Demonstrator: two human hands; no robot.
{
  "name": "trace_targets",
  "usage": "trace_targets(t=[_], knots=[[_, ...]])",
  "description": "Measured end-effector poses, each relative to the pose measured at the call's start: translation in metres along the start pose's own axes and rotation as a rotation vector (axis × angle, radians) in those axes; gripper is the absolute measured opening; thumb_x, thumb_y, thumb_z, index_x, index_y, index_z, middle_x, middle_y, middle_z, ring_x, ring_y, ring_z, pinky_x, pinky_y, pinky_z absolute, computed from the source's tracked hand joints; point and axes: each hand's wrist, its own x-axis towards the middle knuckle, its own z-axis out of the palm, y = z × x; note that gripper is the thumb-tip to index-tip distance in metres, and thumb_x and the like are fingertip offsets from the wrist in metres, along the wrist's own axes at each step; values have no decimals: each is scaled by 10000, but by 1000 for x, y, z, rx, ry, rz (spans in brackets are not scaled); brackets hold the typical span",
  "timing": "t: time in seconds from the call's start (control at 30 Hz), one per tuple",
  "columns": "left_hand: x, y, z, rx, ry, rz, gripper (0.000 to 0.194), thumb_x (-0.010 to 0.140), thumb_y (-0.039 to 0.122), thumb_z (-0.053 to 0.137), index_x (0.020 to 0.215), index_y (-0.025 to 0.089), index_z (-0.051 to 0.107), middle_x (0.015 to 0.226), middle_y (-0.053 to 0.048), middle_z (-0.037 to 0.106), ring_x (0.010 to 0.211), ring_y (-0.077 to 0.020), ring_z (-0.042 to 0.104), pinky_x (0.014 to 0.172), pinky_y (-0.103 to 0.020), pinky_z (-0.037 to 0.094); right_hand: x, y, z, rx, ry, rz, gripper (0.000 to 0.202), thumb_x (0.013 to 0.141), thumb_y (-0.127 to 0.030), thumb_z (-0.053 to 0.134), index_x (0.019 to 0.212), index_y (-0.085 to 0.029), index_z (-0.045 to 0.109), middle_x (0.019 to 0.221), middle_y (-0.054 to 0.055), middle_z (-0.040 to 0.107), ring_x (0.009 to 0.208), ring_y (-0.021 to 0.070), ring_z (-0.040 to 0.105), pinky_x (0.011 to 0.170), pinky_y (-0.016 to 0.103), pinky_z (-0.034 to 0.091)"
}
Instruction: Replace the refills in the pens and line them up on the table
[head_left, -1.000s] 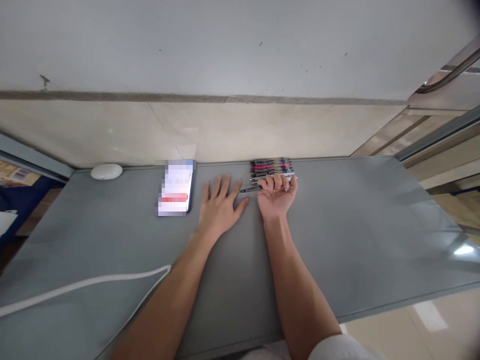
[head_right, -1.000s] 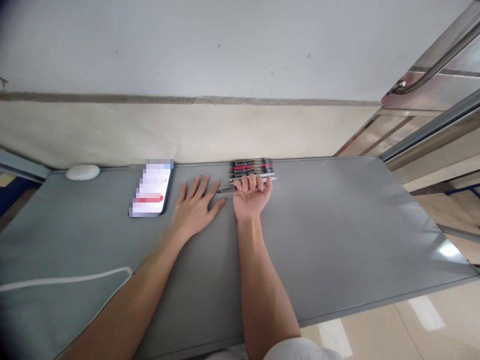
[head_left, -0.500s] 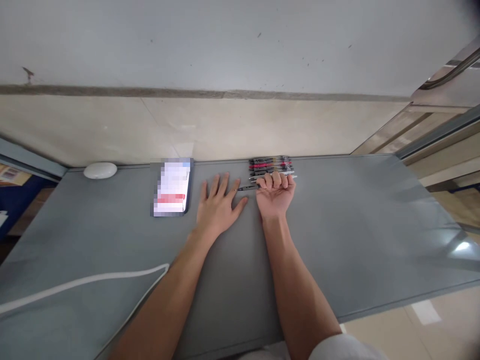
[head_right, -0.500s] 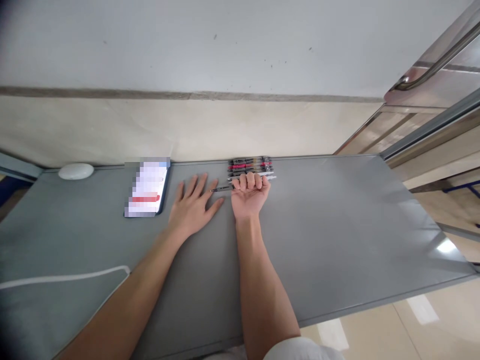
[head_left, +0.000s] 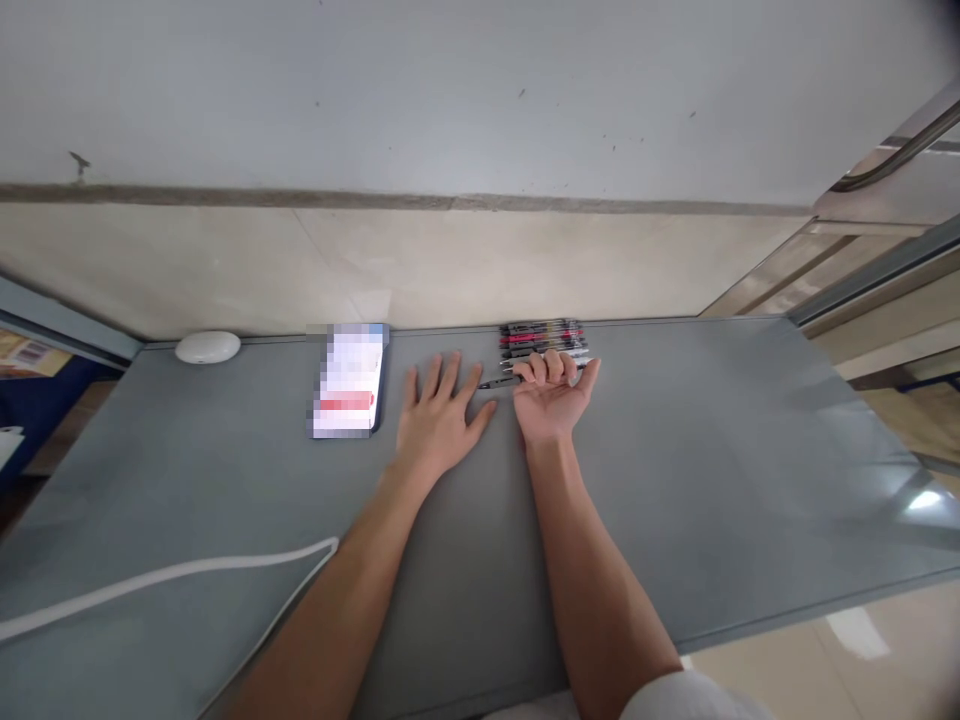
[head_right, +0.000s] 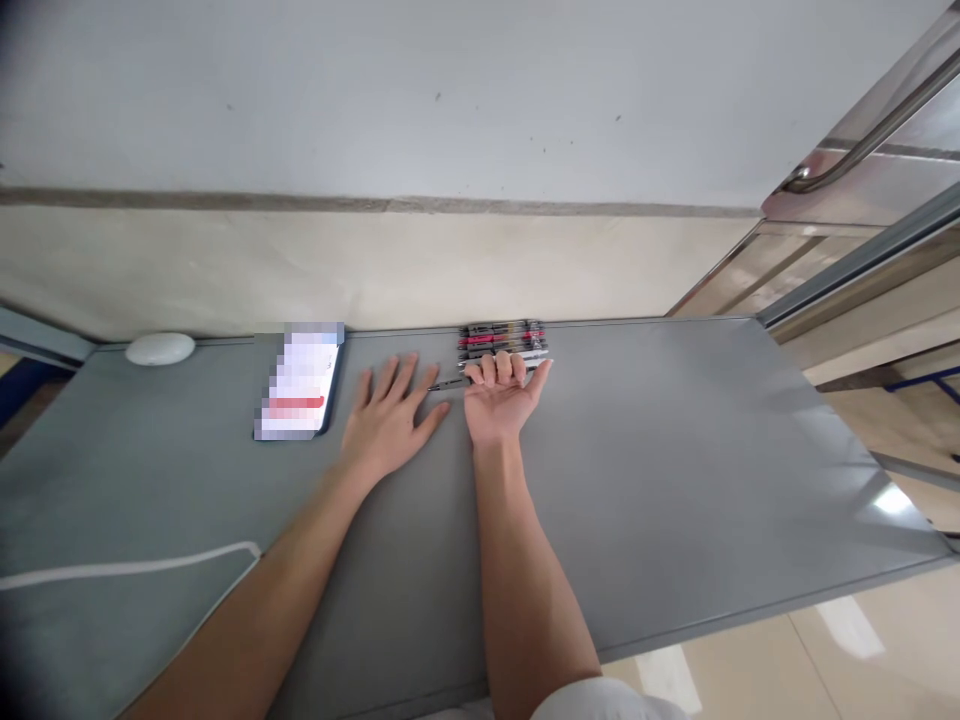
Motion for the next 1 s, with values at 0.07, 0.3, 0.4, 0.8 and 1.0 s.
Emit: trace_targets(t=[0.07, 0.3, 0.4, 0.8, 1.0], knots=[[0, -1, 1, -10, 18, 5, 589, 949, 546, 380, 1448, 239, 442, 1548, -109, 353, 1429, -344, 292, 1151, -592, 182, 0, 0, -1, -21, -6, -13, 496, 924, -578, 372, 613, -220, 227, 583, -63, 206, 509, 117, 260, 497, 263, 347], [0, 0, 0, -44, 96, 14, 522, 952, 486, 415, 1392, 221, 511, 1496, -124, 434, 1392, -354, 359, 1141, -596, 217, 0, 1, 0, -159, 4, -49, 510, 916, -610, 341, 607, -223, 220, 586, -59, 203, 508, 126, 244, 505, 278, 355], [1, -1, -1, -79, 133, 39, 475, 968, 418, 408, 1359, 183, 537, 1432, -131, 509, 1359, -320, 412, 1145, -535, 268, -1, 2, 1, -149, -6, -37, 509, 921, -607, 322, 607, -223, 210, 585, -59, 190, 505, 126, 236, 502, 278, 352], [6, -3, -4, -236, 236, 202, 247, 986, 271, 434, 1082, 202, 651, 1068, -78, 696, 1020, -224, 618, 935, -366, 482, -9, 3, 4, -202, 3, -3, 481, 902, -610, 378, 618, -230, 301, 583, -59, 290, 530, 125, 373, 568, 293, 442], [1, -9, -3, -261, 268, 178, 239, 979, 274, 451, 1080, 207, 656, 1066, -75, 700, 1051, -223, 617, 939, -356, 481, -7, -13, 1, -588, 62, -154, 369, 892, -561, 441, 787, -231, 567, 811, 4, 579, 779, 149, 589, 785, 350, 516]])
